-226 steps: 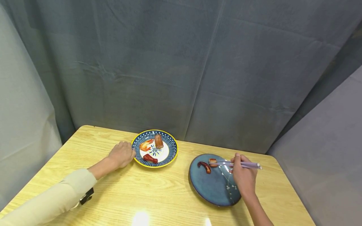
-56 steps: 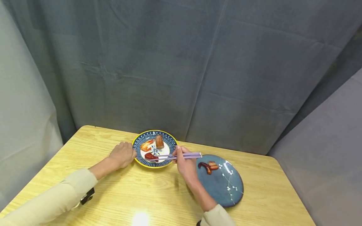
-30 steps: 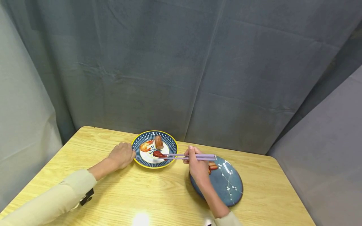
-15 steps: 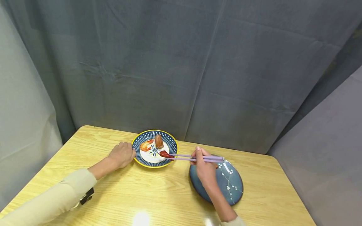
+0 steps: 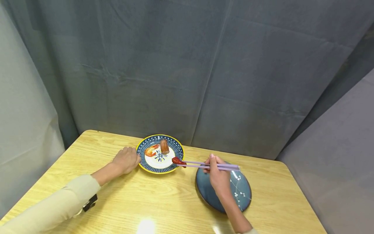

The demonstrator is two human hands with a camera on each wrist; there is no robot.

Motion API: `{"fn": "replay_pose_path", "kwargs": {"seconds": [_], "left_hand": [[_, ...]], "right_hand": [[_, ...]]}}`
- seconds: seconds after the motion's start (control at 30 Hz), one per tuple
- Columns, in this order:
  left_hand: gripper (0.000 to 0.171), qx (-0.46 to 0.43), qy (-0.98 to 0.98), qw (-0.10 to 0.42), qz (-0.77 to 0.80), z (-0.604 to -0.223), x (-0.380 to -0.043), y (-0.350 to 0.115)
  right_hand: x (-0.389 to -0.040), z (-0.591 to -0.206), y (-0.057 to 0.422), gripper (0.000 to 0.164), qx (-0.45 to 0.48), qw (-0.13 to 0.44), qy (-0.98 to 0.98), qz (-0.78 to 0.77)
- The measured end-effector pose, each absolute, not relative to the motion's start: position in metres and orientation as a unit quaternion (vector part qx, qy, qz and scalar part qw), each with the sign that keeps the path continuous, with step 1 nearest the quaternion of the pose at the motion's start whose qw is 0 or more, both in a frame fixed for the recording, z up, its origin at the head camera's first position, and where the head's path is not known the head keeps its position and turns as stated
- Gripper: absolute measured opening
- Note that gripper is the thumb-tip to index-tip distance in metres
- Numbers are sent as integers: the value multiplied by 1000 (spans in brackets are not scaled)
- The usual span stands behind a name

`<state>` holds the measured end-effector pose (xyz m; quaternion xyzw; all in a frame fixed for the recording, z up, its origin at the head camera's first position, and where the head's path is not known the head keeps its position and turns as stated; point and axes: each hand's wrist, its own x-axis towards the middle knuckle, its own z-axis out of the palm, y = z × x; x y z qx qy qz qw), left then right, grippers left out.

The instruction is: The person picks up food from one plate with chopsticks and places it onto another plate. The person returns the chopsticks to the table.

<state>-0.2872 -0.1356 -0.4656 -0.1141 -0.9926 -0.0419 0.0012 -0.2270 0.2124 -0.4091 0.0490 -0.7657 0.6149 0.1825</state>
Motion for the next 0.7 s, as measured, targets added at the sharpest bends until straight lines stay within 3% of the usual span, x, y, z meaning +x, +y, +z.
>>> {"fn": "replay_pose_path", "kwargs": {"seconds": [0.7], "left_hand": [[35,-109,-993,-3,-49,-468,-288,-135]], "right_hand": [[-217,-412,243,39,38,186,-778,599]]}}
